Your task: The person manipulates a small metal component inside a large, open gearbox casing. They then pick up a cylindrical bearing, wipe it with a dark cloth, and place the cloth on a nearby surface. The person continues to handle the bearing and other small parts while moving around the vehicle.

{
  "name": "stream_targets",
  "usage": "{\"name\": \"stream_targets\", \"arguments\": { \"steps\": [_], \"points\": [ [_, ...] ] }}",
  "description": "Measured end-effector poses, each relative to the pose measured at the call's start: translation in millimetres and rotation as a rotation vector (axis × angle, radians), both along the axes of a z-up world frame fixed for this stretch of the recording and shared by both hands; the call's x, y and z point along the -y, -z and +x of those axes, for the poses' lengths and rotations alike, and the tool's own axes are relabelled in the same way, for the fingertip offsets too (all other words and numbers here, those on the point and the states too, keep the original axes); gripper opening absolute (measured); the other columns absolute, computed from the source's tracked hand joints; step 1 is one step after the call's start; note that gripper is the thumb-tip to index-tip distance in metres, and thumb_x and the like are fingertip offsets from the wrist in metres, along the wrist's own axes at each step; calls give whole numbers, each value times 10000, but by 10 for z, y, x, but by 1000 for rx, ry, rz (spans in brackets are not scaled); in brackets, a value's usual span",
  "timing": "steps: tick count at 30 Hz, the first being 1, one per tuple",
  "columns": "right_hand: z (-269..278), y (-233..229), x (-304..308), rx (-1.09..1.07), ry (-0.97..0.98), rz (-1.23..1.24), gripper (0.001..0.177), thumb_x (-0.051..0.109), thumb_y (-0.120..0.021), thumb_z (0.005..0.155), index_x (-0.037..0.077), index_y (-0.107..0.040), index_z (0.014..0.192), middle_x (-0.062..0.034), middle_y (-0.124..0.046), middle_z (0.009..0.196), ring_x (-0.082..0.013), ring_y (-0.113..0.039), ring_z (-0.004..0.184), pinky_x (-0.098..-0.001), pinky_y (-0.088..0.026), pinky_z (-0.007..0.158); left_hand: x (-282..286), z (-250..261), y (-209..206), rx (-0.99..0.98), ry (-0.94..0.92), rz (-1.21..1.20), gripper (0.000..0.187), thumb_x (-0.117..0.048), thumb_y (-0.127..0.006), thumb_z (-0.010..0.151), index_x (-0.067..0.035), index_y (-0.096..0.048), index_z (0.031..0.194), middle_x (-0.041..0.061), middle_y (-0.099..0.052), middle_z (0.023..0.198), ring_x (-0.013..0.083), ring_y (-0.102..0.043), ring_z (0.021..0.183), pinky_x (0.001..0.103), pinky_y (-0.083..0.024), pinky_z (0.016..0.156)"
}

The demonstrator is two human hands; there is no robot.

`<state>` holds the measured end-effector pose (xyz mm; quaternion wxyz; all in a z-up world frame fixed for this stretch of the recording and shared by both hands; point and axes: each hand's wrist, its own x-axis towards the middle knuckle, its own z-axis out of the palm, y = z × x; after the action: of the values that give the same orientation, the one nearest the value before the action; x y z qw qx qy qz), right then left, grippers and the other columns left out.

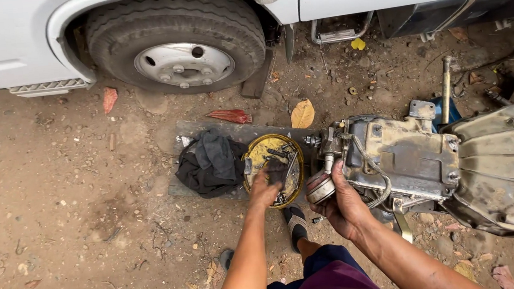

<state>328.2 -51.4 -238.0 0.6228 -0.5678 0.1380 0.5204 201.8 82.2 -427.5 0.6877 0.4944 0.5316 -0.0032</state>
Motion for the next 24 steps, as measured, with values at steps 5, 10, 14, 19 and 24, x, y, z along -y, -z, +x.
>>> {"name": "stream_targets", "arguments": {
  "steps": [5, 10, 14, 19, 24],
  "points": [
    [-137, -269, -220, 52, -121, 7, 679, 676, -625, 907, 75, -452, 1172, -162, -682, 821, -301, -725, 694, -414, -598, 540, 85, -281, -1721, 708, 104, 91, 800, -462, -676, 930, -46, -406, 1558, 368, -499, 1435, 568, -414, 1370, 657, -307, 1154],
    [-405, -1186, -500, 87, -548, -58, 819, 625, -585, 775, 7, -456, 1297, -192, -689, 978, -228, -642, 679, -275, -393, 416, 35, -889, -2688, 896, 186, 218, 1112, -509, -889, 648, -110, -386, 1557, 136, -508, 1530, 309, -429, 1467, 482, -282, 1244],
    [-788, -1516, -690, 165, -666, -42, 692, 549, -612, 831, 37, -448, 1266, -172, -635, 971, -250, -622, 724, -325, -382, 432, 68, -1248, -3166, 533, 279, 502, 1095, -421, -893, 575, -97, -440, 1518, 133, -637, 1419, 273, -619, 1282, 417, -450, 1094],
    [-1177, -2026, -833, 235, -935, -77, 993, 715, -405, 795, 96, -293, 1565, -189, -650, 1094, -204, -574, 682, -320, -442, 498, 143, -1731, -3100, 975, -183, 184, 932, -133, -914, 681, 8, -462, 1484, 206, -633, 1328, 274, -646, 1127, 362, -553, 959],
    [-1298, -2196, -771, 1080, -1123, 371, 461, 374, -676, 861, 75, -661, 1212, -63, -720, 1008, -177, -701, 738, -312, -631, 541, 177, -2107, -3227, 1363, -417, 150, 857, -297, -942, 795, -6, -495, 1465, 156, -653, 1311, 229, -625, 1198, 351, -491, 1062]
  ]
}}
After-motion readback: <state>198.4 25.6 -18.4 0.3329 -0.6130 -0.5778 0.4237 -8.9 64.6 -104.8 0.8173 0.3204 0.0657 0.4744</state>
